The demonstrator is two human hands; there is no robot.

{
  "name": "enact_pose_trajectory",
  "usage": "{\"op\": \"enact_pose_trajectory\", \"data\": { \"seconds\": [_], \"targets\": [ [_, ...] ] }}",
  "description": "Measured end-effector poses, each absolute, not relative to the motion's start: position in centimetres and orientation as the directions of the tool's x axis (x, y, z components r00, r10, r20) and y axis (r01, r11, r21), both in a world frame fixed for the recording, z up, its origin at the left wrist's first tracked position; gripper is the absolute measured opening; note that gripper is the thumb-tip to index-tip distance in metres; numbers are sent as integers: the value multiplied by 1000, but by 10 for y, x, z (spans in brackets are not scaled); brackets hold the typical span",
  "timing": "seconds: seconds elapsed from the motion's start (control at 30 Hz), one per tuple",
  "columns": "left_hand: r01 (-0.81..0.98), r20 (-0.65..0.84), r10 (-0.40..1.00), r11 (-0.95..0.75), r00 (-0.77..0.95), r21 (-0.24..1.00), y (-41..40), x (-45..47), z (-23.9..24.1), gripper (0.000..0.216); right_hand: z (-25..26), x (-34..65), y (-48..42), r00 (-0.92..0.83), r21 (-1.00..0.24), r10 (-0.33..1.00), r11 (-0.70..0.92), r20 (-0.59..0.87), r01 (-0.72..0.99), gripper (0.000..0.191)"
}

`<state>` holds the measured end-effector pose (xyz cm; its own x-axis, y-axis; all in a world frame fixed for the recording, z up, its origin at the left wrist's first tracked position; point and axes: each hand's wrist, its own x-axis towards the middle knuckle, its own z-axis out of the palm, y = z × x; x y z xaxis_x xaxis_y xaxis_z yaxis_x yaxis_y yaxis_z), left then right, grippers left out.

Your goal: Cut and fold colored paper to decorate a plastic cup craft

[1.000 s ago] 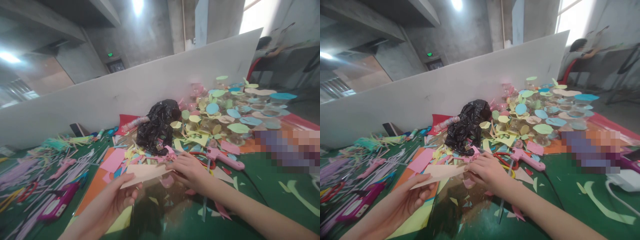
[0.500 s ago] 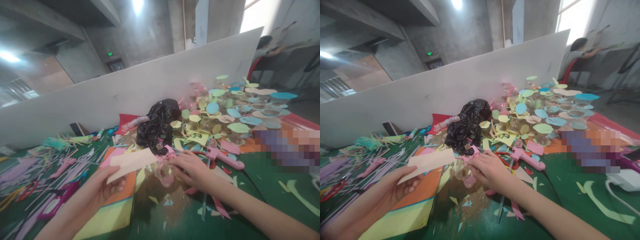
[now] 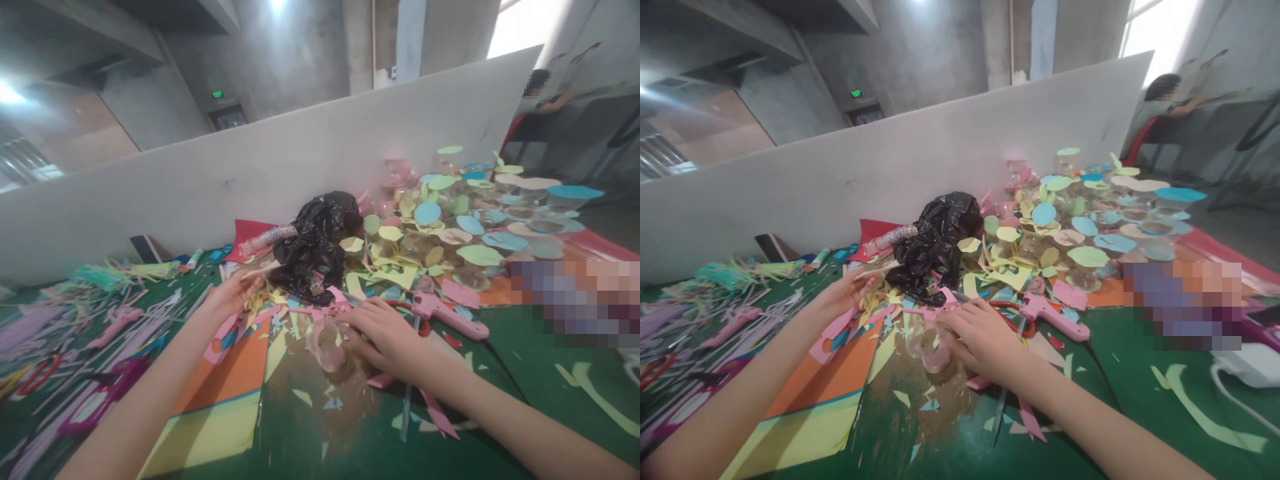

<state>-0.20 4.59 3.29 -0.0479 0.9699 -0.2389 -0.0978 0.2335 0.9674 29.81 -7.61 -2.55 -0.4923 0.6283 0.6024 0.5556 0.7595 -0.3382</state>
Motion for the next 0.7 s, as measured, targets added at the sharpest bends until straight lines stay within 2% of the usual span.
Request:
{"op": "enact_pose_trajectory", "data": {
  "seconds": [0.07, 0.13, 0.2, 0.27, 0.33, 0.43, 0.7],
  "targets": [
    [-52, -278, 956, 274, -99, 960, 41, -5, 26, 18, -28, 300, -74, -491, -322, 628, 756, 604, 570, 21],
    [80, -260, 955, 273, -139, 959, 32, -11, 21, 28, -30, 300, -73, -499, -292, 615, 760, 611, 580, 22],
    [270, -144, 968, 197, -207, 942, 25, -17, 19, 47, -32, 300, -72, -508, -263, 599, 768, 619, 584, 24],
    [388, -1, 962, 111, -275, 915, 21, -22, 19, 62, -33, 300, -72, -513, -248, 592, 770, 622, 588, 25],
    [388, 47, 958, 70, -283, 919, 21, -24, 19, 65, -33, 299, -73, -521, -243, 594, 769, 612, 591, 24],
    [332, 39, 961, 56, -273, 942, 23, -24, 18, 59, -30, 298, -75, -518, -234, 595, 765, 615, 601, 24],
    [170, 144, 902, -81, -408, 982, 39, -45, 12, 51, -34, 300, -71, -504, -154, 575, 744, 644, 651, 23]
  ]
}}
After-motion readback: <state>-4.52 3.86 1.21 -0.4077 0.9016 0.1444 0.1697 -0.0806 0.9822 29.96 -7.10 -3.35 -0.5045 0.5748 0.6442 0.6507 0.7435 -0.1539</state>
